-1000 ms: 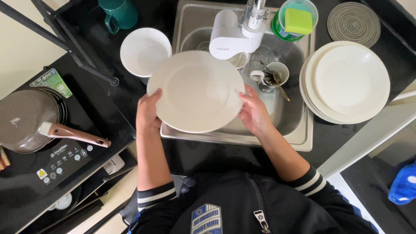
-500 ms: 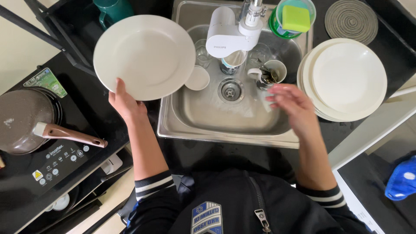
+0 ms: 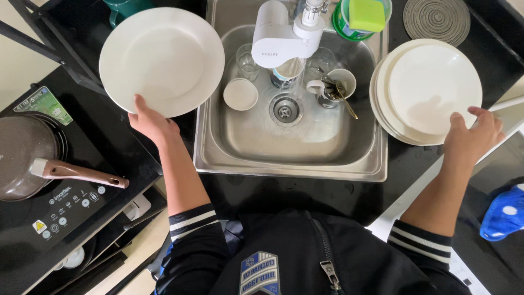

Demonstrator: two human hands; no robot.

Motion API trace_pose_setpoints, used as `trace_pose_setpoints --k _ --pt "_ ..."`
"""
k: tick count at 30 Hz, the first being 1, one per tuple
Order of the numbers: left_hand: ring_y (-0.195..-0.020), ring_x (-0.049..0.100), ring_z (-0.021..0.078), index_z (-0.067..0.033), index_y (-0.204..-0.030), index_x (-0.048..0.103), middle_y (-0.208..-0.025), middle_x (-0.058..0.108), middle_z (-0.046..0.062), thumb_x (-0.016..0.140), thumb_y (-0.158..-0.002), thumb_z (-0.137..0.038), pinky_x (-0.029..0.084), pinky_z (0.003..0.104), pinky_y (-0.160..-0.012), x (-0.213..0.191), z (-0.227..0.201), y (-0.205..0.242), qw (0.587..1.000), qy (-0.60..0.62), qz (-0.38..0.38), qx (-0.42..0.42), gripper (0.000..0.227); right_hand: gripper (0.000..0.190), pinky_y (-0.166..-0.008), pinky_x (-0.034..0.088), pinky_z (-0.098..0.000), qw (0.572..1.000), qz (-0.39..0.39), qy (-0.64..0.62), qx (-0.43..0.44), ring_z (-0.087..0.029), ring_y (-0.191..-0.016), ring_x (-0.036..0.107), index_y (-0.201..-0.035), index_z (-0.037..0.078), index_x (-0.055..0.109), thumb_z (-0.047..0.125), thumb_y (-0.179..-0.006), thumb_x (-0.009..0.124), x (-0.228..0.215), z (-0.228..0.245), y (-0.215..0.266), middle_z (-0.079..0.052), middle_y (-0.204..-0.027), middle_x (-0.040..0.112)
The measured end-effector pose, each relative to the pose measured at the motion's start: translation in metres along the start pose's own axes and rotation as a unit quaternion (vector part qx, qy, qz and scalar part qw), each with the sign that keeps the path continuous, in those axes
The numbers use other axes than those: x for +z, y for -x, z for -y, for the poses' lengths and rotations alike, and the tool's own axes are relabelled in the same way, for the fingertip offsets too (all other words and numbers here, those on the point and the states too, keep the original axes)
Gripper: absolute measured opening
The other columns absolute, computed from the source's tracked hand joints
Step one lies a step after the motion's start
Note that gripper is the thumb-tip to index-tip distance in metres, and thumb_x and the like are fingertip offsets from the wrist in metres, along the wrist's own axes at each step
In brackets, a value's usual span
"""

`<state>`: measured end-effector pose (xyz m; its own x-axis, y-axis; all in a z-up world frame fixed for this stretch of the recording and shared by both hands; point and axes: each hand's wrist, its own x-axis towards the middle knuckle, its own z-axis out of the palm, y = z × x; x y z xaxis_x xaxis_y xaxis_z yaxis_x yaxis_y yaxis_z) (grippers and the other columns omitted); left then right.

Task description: The person washes plates and bowls by hand under a stream of water in a kitchen sink.

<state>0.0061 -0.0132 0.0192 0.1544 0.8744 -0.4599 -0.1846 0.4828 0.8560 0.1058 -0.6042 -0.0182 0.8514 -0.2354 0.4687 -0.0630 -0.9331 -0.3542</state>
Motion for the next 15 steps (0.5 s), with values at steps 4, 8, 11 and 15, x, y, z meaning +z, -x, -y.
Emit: trace_pose_setpoints --k 4,8,11,15 --pt "-0.106 0.075 0.0306 -0.0075 -0.13 0.063 -0.122 0.073 0.013 0.057 -0.089 -0.023 0.069 0.044 -0.085 0.002 0.009 -0.013 0.999 0.012 -0.008 0.029 0.044 0.039 -0.098 0.032 -0.053 0.99 0.063 0.03 0.121 -0.045 -0.115 0.043 -0.124 0.004 0.063 0.019 -0.092 0.079 0.015 -0.01 0.005 -0.024 -0.128 0.051" --pt "-0.098 0.076 0.0256 -0.0085 -0.117 0.07 -0.111 0.078 0.009 0.058 -0.086 -0.029 0.068 0.039 -0.079 0.002 0.026 -0.029 0.995 -0.032 -0.045 0.084 0.039 0.052 -0.096 0.036 -0.0559 0.969 0.113 0.042 0.216 -0.046 -0.117 0.043 -0.131 0.005 0.053 0.021 -0.087 0.076 0.024 -0.016 0.002 -0.023 -0.13 0.047" --pt "-0.104 0.075 0.0285 -0.0065 -0.126 0.063 -0.119 0.075 0.013 0.058 -0.09 -0.029 0.07 0.043 -0.084 0.001 0.035 -0.036 0.995 -0.01 -0.026 0.092 0.042 0.058 -0.09 0.043 -0.0535 0.971 0.1 0.036 0.214 -0.044 -0.105 0.052 -0.127 0.0 0.053 0.025 -0.083 0.081 0.025 -0.026 0.003 -0.021 -0.126 0.046" --pt "-0.12 0.07 0.0338 -0.0078 -0.14 0.052 -0.135 0.067 0.016 0.058 -0.092 -0.029 0.065 0.048 -0.096 0.006 0.042 -0.037 0.998 0.032 0.007 0.051 0.053 0.049 -0.075 0.053 -0.0436 0.981 0.088 0.024 0.169 -0.034 -0.092 0.07 -0.102 0.001 0.068 0.035 -0.078 0.094 0.033 -0.043 -0.006 -0.012 -0.102 0.073"
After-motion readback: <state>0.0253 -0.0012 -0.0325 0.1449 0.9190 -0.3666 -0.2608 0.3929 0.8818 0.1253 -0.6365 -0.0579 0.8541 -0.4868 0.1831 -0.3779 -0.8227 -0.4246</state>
